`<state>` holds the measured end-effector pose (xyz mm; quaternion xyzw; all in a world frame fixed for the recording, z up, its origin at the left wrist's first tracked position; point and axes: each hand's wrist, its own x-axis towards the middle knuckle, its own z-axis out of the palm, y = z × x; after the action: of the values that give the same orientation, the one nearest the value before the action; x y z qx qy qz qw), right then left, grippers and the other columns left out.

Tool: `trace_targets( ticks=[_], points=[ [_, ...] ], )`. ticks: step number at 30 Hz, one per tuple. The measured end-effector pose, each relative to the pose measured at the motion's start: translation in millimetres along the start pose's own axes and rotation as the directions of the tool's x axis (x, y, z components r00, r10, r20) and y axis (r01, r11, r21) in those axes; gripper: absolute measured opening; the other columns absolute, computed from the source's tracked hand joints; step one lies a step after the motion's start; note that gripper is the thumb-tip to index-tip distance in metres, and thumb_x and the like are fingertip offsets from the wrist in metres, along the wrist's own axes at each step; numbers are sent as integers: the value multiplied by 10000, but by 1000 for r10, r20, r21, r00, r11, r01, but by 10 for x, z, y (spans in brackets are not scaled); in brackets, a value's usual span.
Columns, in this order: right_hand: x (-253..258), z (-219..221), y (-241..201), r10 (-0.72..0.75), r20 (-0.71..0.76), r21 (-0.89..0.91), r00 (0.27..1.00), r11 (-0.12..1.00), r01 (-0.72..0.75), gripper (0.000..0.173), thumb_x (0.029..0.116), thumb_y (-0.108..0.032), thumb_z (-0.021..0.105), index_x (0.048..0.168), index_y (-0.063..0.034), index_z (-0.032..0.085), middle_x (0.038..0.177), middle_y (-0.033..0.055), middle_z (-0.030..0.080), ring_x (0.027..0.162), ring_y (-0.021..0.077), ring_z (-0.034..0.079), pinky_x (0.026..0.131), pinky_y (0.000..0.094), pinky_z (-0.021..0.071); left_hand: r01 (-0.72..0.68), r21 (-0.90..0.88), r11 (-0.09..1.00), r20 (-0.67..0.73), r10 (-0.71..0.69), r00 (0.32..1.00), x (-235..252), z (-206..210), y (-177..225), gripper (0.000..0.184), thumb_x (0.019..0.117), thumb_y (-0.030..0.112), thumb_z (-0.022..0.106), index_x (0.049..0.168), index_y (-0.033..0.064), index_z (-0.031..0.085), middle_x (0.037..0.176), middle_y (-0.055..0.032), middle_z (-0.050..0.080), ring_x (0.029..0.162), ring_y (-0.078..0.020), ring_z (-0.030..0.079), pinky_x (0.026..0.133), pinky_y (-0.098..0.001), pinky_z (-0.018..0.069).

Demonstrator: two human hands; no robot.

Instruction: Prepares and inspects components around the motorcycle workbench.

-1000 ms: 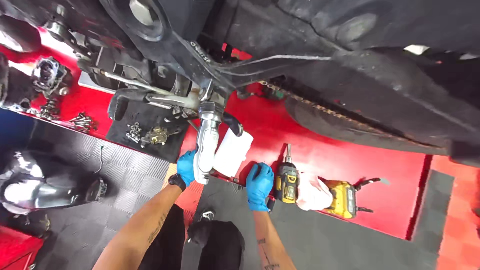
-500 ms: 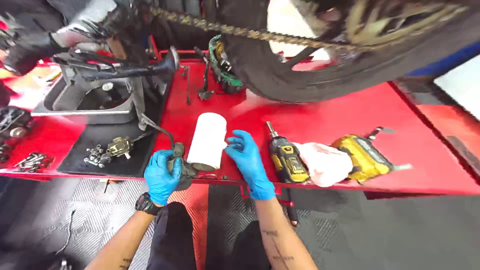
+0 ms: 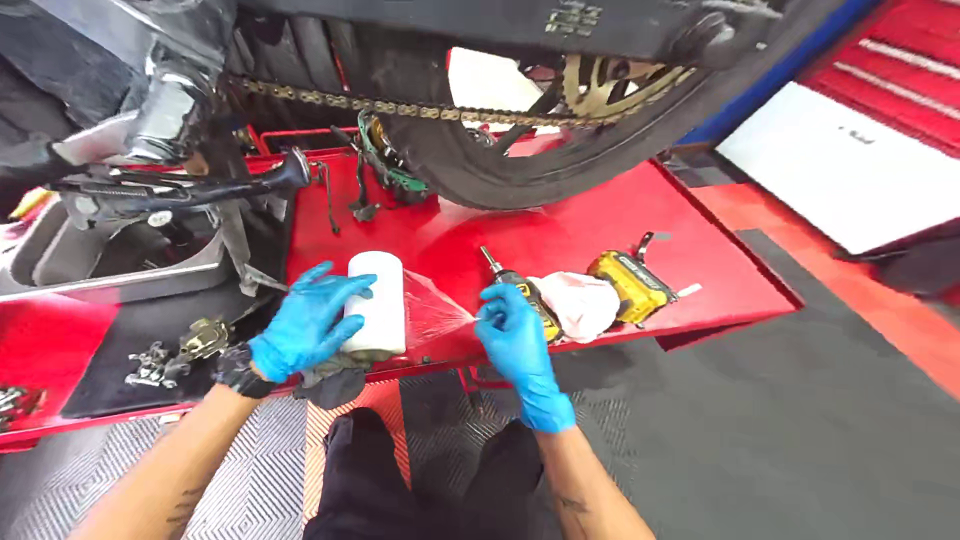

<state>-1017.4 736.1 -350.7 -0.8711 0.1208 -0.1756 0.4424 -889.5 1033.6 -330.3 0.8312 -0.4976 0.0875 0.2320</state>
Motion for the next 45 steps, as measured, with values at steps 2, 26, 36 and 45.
trace_targets(
  ticks=[2,26,36,45],
  points=[
    [-14,-104,18,-33,-2,4,999,999,33,409,795,-42,638,1203,-63,625,842,-3,666,658,88,607,579,273,517,45,9,999,-73,-44,996,-85,-52,-119,669,1048,576,309,1423,85,566,1118,-83,724,1116,-254,656,1162,-583,329],
    [-448,-426,298,-93,89,-310,992,944,116,318,885,-66,595,1157,-128,746,951,59,711,774,147,656,696,367,566,-122,187,975,340,52,939,329,-390,-311,512,848,304,641,1360,278,664,1447,-7,599,1422,-288,468,1186,-692,194],
    [-556,-148,443,-332,66,-606,941,736,302,317,883,-40,604,1114,-144,795,991,141,713,895,332,702,734,521,573,-92,259,961,566,-74,821,963,366,453,405,955,285,685,1304,79,671,1376,-202,603,1331,-426,514,1180,-667,256],
    [-86,-201,-113,-139,160,-536,977,819,205,292,996,-158,548,1221,-100,725,1115,132,734,1036,296,712,896,507,572,-165,331,929,716,-134,685,1083,550,420,746,858,423,796,1506,177,519,1526,-189,486,1396,-449,437,1213,-666,157]
  ],
)
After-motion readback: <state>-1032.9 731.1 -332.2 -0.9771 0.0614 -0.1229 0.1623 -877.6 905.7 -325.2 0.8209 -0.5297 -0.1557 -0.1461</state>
